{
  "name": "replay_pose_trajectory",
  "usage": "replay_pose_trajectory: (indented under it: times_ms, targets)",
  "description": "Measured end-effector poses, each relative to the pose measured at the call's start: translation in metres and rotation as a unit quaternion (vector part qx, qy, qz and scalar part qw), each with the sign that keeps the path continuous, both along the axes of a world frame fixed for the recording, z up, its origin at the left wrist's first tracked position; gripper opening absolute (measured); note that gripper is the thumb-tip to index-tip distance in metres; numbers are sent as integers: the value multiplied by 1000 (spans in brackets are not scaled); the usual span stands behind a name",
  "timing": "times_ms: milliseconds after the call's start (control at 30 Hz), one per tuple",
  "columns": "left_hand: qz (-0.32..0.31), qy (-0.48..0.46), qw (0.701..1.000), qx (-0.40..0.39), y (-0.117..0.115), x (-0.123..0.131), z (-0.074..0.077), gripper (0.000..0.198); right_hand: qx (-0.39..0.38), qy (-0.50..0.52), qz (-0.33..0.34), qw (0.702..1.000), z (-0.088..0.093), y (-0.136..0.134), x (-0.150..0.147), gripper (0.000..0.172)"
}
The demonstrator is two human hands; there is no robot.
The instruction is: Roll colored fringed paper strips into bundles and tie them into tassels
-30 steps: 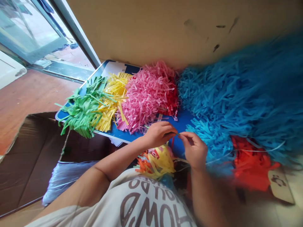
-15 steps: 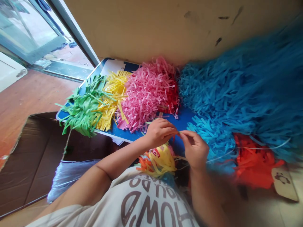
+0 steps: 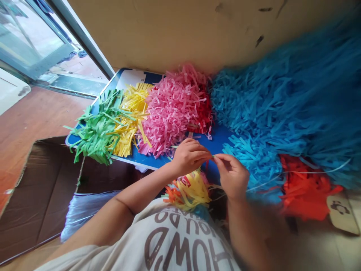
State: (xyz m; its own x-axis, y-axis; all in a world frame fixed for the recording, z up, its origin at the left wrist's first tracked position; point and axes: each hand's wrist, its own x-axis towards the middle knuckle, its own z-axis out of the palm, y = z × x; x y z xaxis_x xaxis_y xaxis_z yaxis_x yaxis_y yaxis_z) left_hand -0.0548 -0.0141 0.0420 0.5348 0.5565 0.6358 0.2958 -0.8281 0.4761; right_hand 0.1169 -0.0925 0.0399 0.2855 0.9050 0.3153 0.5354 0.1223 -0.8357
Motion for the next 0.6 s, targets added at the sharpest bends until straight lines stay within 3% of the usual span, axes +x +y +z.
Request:
replay_pose_trajectory:
  times_ms: [333,433,533,600]
  targets:
    - [0,-23,998,-57,0,2,-3,25,-17,14,7,1000,-2,1,1,16]
    - [-26,-72,980,-185,-1,5,1,26,-36,84,43,995,-7,2,3,22]
    - [-41,-115,920,-374,-1,7,4,35,-40,115,45,991,-11,4,5,20]
    - [-41,-130,881,-453,0,9,4,39,-27,100,42,994,-11,5,6,16]
